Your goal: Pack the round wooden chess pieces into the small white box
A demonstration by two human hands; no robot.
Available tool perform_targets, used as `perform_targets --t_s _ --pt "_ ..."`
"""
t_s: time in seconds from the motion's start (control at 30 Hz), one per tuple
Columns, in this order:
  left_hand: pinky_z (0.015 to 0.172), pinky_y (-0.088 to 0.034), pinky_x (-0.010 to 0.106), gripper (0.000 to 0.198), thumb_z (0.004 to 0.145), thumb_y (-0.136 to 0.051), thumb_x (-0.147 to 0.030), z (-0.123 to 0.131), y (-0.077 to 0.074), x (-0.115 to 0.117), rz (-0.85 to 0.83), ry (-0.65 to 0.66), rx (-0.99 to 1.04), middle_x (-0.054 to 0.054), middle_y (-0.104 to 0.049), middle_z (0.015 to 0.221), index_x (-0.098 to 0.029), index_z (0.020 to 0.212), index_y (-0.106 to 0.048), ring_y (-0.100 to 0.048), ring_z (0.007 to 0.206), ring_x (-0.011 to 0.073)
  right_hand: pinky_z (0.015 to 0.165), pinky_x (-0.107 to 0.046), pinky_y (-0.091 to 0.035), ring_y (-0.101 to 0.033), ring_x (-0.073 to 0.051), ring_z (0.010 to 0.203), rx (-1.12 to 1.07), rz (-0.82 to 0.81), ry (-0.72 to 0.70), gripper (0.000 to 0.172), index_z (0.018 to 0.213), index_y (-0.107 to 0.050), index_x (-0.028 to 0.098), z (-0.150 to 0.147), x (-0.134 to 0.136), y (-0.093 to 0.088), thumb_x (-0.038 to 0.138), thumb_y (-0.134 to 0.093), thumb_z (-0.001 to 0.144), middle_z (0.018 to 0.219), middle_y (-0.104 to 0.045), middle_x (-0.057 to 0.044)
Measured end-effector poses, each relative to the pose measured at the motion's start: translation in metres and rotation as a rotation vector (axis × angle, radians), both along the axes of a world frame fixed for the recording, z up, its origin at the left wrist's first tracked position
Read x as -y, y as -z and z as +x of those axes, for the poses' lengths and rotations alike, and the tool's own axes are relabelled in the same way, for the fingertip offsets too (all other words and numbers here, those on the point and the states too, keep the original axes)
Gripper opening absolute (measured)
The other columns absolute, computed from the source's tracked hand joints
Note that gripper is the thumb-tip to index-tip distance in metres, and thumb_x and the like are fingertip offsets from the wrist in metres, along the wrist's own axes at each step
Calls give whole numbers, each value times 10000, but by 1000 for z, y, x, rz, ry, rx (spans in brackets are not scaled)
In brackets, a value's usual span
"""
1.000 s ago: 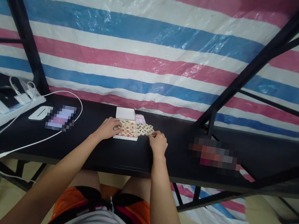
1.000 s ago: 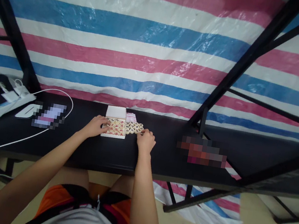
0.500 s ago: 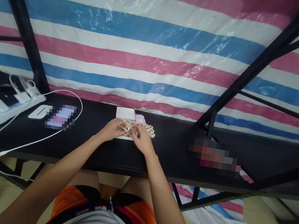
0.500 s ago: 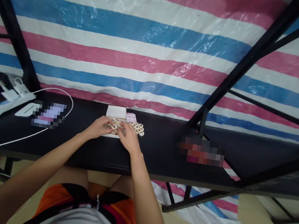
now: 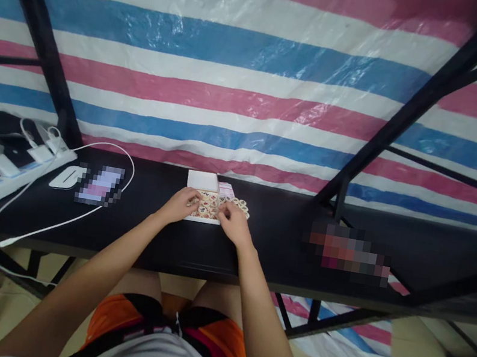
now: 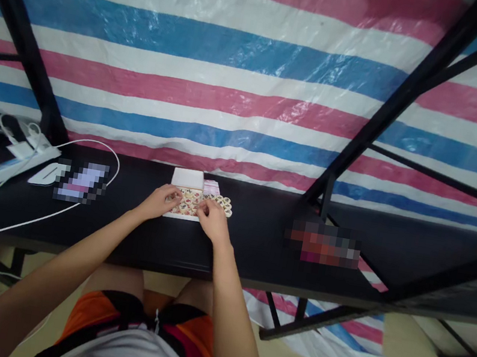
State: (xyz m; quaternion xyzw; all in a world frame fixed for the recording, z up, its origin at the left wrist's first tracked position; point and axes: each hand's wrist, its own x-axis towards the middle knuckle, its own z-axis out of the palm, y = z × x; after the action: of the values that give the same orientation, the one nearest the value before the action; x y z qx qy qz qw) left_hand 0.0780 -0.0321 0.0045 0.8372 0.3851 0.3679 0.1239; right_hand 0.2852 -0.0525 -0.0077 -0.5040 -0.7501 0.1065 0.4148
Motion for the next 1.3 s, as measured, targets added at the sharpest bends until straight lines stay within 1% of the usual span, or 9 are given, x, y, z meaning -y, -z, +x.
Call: perform_targets --t_s 0.23,0.33,0.47,0.57,0.73,0.87,1.0,1.2,1.3 --pt "843 -417 318 174 812 -560 -270 -5 -1 -1 18 -55 -63 34 -661 943 -195 943 -646 -559 904 189 872 -351 -428 -560 -200 901 43 26 -66 189 934 -635 198 -3 2 1 238 -528 783 942 -619 -53" --pt "826 -403 306 133 802 -595 -306 -5 -4 2 -16 11 -163 11 -677 846 -211 847 -676 -567 869 183 911 -358 -407 -550 -209 971 93 54 -122 208 986 -638 197 -9 6 0 269 -555 810 980 -637 -59" --pt "787 -398 283 174 853 -542 -305 -1 -5 3 -10 107 -195 -2 -672 754 -223 835 -695 -571 802 162 872 -344 -411 -554 -195 904 179 60 -195 201 998 -647 200 -15 8 -2 289 -537 855 914 -653 -52" --pt "782 -406 283 196 871 -507 -288 -1 -3 0 1 74 -163 7 -680 789 -215 869 -690 -575 802 163 846 -327 -416 -553 -187 868 168 50 -193 183 964 -651 204 -16 8 -3 282 -516 868 855 -645 -39" --pt "835 -424 332 212 857 -496 -256 -12 -2 -7 24 -208 -153 55 -651 927 -182 967 -662 -548 884 204 796 -297 -426 -558 -171 798 17 62 23 180 940 -640 194 -3 5 -6 286 -537 823 902 -638 -44" --pt "898 -419 369 311 854 -496 -275 -19 1 -10 -23 -313 -220 88 -603 1077 -175 1119 -625 -522 986 235 716 -276 -427 -557 -157 710 -46 -111 275 204 937 -630 199 14 0 0 227 -551 751 860 -642 -30" --pt "913 -415 387 353 869 -475 -299 -20 1 -9 -79 -316 -292 99 -604 1114 -172 1170 -610 -519 1010 249 726 -268 -419 -575 -162 761 9 -241 264 173 873 -636 212 19 -4 9 190 -549 726 817 -652 -17" --pt "900 -414 368 325 869 -479 -294 -18 -2 -8 -71 -306 -311 93 -621 1108 -163 1127 -625 -523 1000 244 747 -277 -424 -577 -173 815 -19 -165 303 177 902 -622 192 17 -4 7 217 -519 760 910 -639 -57" --pt "884 -412 356 271 862 -496 -301 -17 -4 -8 -59 -309 -305 80 -642 1075 -166 1044 -645 -524 991 241 721 -277 -420 -573 -175 766 -35 -154 302 155 848 -618 200 16 5 5 247 -485 784 817 -635 -38"
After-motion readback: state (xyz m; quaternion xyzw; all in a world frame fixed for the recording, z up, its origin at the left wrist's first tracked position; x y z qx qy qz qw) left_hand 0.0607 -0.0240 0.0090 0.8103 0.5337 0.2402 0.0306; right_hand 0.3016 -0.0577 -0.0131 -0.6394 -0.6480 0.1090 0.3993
